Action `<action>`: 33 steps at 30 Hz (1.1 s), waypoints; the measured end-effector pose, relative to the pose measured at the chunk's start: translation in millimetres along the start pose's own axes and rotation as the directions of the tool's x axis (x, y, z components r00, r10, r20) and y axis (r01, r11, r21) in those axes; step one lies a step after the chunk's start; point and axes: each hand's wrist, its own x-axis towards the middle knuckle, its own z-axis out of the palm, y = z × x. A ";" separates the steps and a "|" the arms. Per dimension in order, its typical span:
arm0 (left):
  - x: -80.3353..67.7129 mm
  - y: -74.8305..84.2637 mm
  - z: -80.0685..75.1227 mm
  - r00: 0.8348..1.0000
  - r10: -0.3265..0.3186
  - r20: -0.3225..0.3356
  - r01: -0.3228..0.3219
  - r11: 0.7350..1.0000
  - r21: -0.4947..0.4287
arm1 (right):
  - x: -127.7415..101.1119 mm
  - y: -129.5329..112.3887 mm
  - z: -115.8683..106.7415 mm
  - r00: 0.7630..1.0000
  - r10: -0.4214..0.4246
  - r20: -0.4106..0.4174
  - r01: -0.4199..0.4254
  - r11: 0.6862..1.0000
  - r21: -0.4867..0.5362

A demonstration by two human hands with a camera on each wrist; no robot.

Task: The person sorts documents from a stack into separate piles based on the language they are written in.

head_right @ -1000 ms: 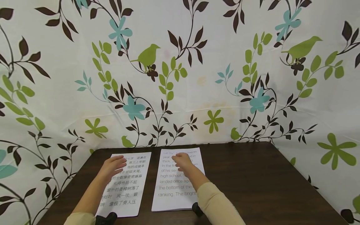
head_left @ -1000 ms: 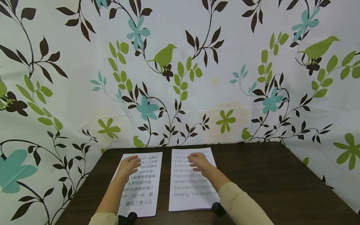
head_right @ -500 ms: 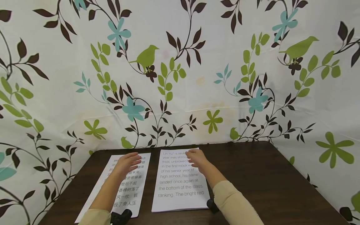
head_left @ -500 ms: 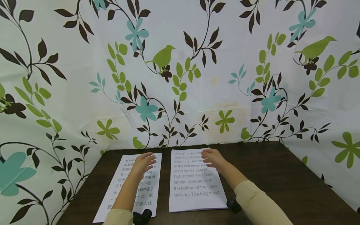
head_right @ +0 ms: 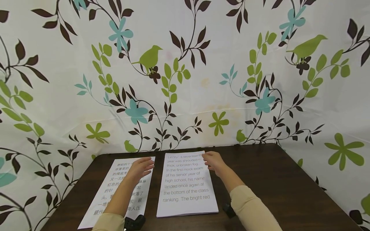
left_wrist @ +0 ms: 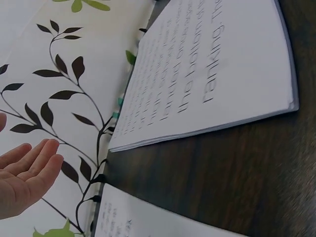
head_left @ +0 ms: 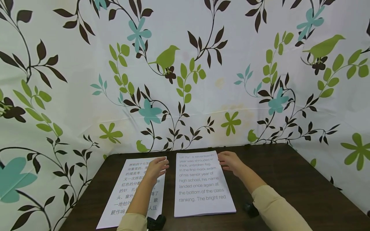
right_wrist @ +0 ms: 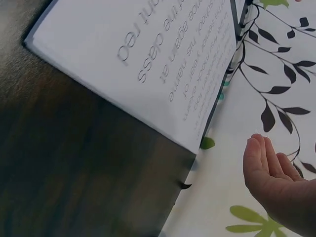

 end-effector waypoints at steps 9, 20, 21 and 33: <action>-33.4 18.2 11.8 1.000 -0.028 -0.005 0.028 1.000 -0.014 | -7.1 16.8 -12.7 1.000 0.018 -0.009 -0.017 0.999 0.045; -35.5 -7.6 22.0 0.998 -0.054 0.020 0.053 0.997 0.051 | -10.4 49.3 -14.0 0.997 0.072 -0.024 -0.071 0.997 0.041; -35.2 -10.0 23.2 0.998 -0.064 0.017 0.063 0.996 0.059 | -10.4 52.2 -13.0 0.997 0.075 -0.030 -0.073 0.996 0.041; -38.3 -23.1 35.9 0.994 -0.108 0.019 0.107 0.992 0.066 | -14.9 72.7 0.4 0.993 0.101 -0.063 -0.098 0.994 0.054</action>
